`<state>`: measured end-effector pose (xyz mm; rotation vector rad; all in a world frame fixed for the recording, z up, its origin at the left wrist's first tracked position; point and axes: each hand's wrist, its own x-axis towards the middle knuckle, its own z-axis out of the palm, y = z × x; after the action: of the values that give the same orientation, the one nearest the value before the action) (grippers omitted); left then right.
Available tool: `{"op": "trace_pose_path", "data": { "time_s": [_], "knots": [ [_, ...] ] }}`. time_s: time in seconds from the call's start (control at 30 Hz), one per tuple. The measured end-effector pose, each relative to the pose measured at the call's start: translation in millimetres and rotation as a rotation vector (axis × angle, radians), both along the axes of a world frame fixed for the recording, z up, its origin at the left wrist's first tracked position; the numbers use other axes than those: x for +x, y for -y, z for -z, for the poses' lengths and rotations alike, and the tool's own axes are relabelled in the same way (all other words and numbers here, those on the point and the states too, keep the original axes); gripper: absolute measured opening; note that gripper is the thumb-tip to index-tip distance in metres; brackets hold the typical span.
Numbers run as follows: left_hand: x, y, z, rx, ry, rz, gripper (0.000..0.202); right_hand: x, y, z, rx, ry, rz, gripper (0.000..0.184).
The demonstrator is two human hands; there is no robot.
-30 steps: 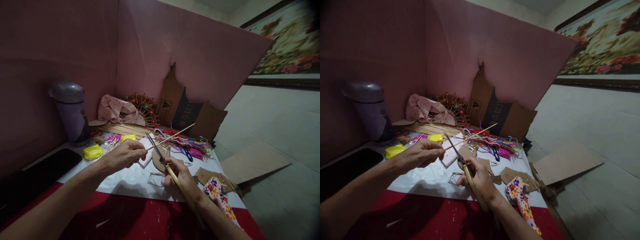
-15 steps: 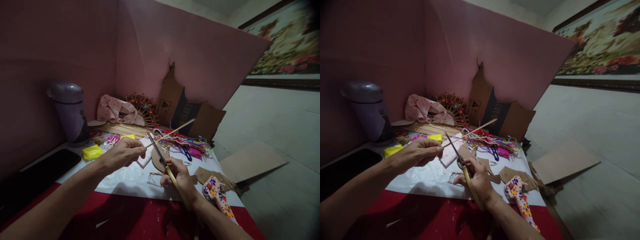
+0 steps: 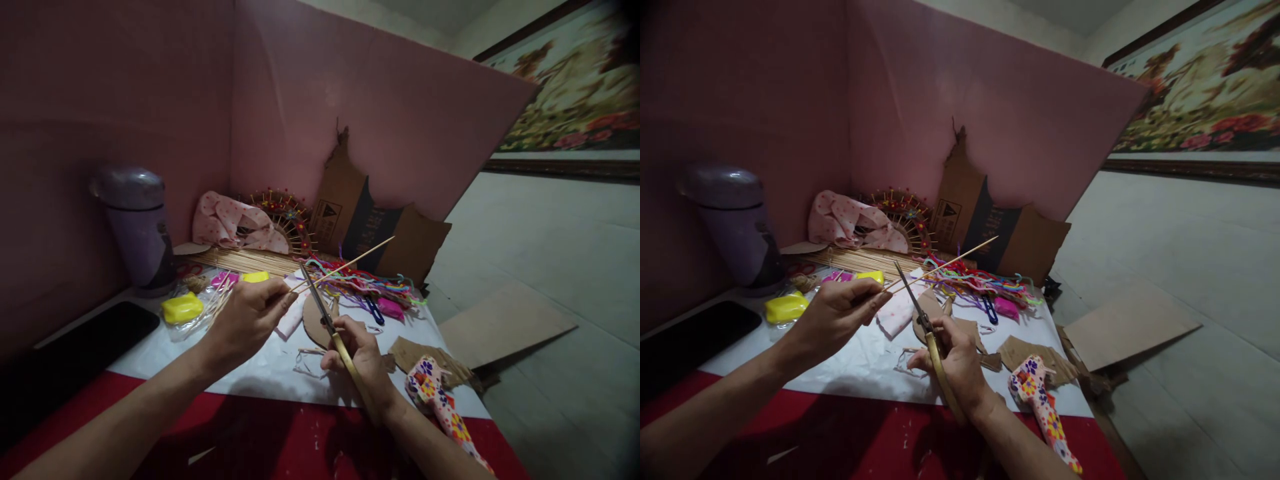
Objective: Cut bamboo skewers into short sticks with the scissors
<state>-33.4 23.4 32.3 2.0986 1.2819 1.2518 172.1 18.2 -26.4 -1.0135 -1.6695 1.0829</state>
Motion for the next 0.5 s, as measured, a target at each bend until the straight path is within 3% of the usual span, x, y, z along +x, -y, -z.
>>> {"op": "trace_pose_path", "data": {
  "time_s": [0.27, 0.5],
  "knots": [
    [-4.9, -1.6, -0.7, -0.003, -0.128, 0.005, 0.033, 2.4, -1.0, 6.5, 0.043, -0.040, -0.009, 0.043],
    [-8.9, -3.1, -4.8, -0.002, -0.178, 0.053, 0.031, 0.2, 0.6, 0.2, -0.011, -0.043, -0.024, 0.043]
  ]
}}
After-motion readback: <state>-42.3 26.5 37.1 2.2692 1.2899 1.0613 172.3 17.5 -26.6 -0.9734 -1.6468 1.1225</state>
